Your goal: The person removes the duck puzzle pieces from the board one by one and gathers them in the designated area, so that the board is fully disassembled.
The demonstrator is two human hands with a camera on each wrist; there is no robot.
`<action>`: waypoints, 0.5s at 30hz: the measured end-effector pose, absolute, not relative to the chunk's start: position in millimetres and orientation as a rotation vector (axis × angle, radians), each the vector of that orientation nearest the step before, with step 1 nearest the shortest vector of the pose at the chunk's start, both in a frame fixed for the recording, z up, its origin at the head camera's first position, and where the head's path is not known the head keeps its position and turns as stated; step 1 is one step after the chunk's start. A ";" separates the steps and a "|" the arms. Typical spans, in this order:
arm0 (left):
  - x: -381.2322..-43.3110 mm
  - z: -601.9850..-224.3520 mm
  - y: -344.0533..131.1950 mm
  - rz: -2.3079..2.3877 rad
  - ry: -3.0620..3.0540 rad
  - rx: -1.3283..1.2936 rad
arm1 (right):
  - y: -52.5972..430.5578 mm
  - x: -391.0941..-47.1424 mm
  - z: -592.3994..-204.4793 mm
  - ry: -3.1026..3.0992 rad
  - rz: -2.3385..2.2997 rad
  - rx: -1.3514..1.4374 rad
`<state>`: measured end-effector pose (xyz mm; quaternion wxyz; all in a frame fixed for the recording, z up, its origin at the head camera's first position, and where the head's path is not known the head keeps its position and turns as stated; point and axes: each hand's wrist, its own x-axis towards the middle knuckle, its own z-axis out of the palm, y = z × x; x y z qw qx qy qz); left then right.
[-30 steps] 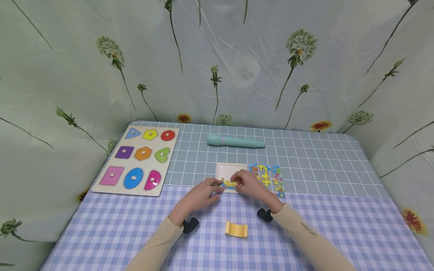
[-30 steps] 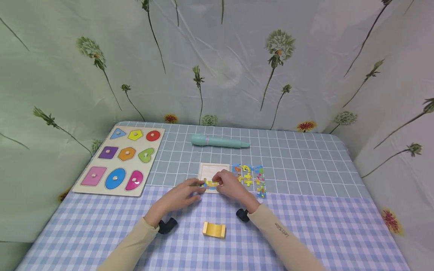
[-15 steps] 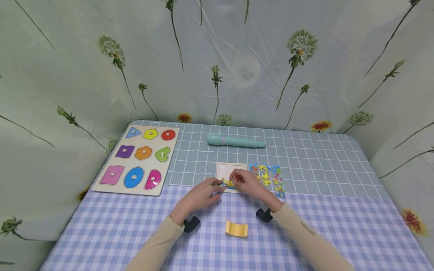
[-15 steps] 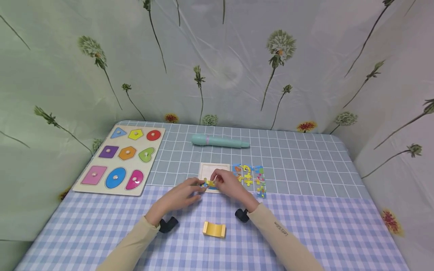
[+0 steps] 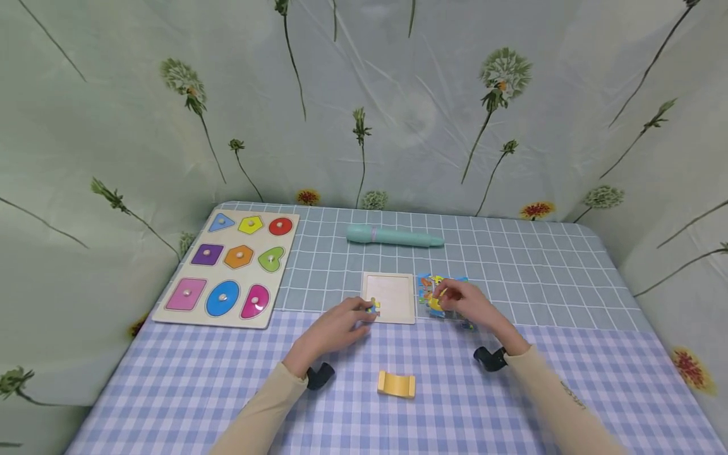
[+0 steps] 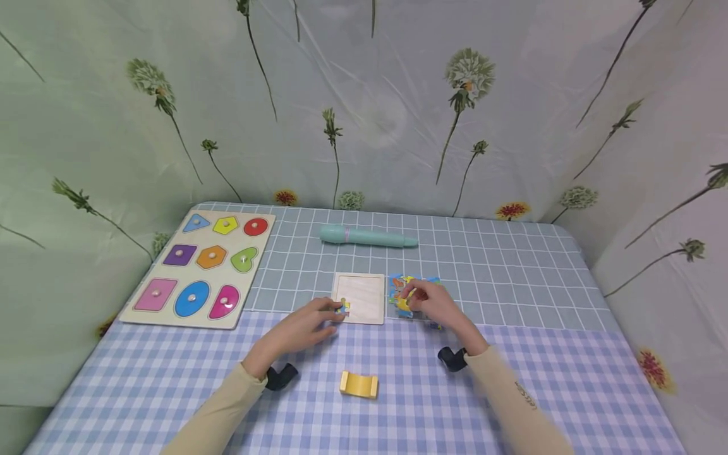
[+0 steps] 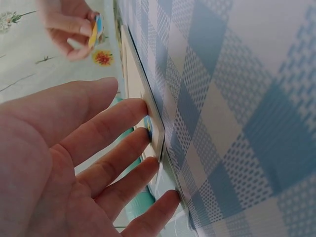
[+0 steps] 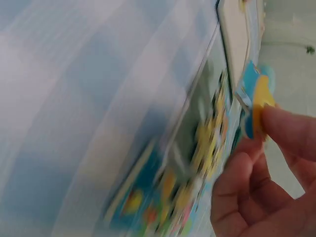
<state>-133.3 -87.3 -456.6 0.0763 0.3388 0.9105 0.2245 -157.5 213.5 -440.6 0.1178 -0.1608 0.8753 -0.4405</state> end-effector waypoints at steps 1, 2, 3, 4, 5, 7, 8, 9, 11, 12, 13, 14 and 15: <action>-133.3 -456.7 -87.5 0.670 2.732 1.019 | 217.9 -157.0 -440.3 2.567 -1.265 -0.459; -133.4 -456.7 -87.5 0.669 2.733 1.021 | 221.4 -156.6 -440.6 2.573 -1.238 -0.461; -133.3 -456.4 -87.6 0.671 2.732 1.021 | 224.4 -156.6 -441.3 2.574 -1.216 -0.477; -133.2 -456.3 -87.6 0.673 2.732 1.022 | 226.5 -156.4 -442.4 2.582 -1.194 -0.489; -133.1 -456.1 -87.7 0.677 2.730 1.021 | 227.9 -156.3 -443.9 2.591 -1.169 -0.507; -132.8 -455.6 -87.8 0.684 2.729 1.017 | 229.0 -156.2 -447.0 2.618 -1.120 -0.550; -132.6 -455.4 -87.9 0.688 2.728 1.014 | 229.0 -156.1 -448.7 2.642 -1.093 -0.566; -132.5 -455.5 -87.9 0.690 2.729 1.014 | 228.4 -155.2 -449.5 2.666 -1.070 -0.582; -132.4 -456.3 -87.8 0.695 2.735 1.014 | 226.7 -154.2 -450.9 2.709 -1.025 -0.584; -132.3 -456.9 -87.7 0.696 2.740 1.017 | 225.7 -153.6 -451.1 2.727 -1.004 -0.592; -132.2 -457.3 -87.6 0.694 2.745 1.018 | 224.6 -153.1 -451.2 2.739 -0.982 -0.594; -132.3 -457.8 -87.4 0.694 2.749 1.017 | 223.6 -152.6 -451.4 2.752 -0.957 -0.596; -132.3 -458.0 -87.1 0.695 2.753 1.016 | 222.6 -152.1 -451.4 2.761 -0.938 -0.596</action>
